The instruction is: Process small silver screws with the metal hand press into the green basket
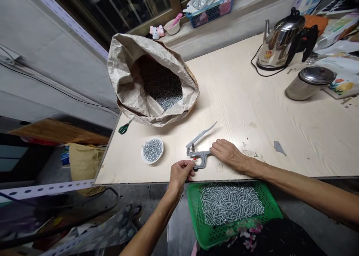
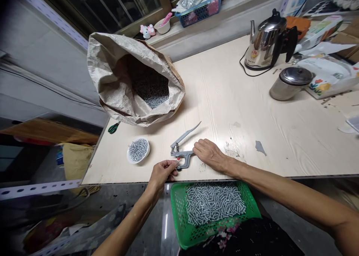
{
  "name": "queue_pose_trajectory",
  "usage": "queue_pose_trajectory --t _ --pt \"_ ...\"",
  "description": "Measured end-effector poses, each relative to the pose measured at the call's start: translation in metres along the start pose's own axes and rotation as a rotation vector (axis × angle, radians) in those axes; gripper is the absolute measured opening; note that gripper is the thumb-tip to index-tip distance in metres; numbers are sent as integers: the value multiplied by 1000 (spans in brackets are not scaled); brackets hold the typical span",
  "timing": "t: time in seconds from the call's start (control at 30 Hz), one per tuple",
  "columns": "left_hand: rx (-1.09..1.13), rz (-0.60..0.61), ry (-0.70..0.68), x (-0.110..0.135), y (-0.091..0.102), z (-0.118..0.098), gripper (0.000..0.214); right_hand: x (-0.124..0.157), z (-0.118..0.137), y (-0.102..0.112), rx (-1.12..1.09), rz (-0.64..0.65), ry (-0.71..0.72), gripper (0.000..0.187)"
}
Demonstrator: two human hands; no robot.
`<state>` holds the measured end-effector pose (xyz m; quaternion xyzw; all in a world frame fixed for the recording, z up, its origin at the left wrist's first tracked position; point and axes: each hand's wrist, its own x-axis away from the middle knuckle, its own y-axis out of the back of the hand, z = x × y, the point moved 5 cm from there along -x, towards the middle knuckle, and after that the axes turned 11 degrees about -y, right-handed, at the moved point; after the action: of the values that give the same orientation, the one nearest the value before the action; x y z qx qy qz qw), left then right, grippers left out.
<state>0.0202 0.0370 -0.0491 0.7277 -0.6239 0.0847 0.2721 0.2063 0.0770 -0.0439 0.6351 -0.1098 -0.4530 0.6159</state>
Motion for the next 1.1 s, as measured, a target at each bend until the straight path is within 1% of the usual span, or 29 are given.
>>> queue_pose_trajectory --t 0.13,0.23,0.33,0.43,0.53,0.7,0.83,0.97,1.1 --pt "-81 106 94 -7 0 -1 20 1 -1 -3 -23 50 -20 28" --pt "-147 203 177 -13 1 -3 19 0 -2 -5 -33 87 -37 28" --pt "-197 290 199 -19 1 -5 21 -1 -2 -5 -52 119 -36 26" --pt "-197 344 217 -22 1 -6 21 -3 -3 -6 -74 160 -38 24" --pt "-180 328 249 -22 1 -5 20 -5 -6 -7 -87 176 -52 21" --pt "-164 276 301 -19 1 -1 18 -8 -13 -9 -142 185 -90 10" --pt "-144 262 352 -17 2 1 14 -8 -10 -9 -168 203 -65 17" --pt "-119 251 367 -15 2 0 14 -2 -6 -7 -179 154 -94 24" --pt "-75 223 340 -11 2 0 15 5 -4 -7 -162 113 -100 25"
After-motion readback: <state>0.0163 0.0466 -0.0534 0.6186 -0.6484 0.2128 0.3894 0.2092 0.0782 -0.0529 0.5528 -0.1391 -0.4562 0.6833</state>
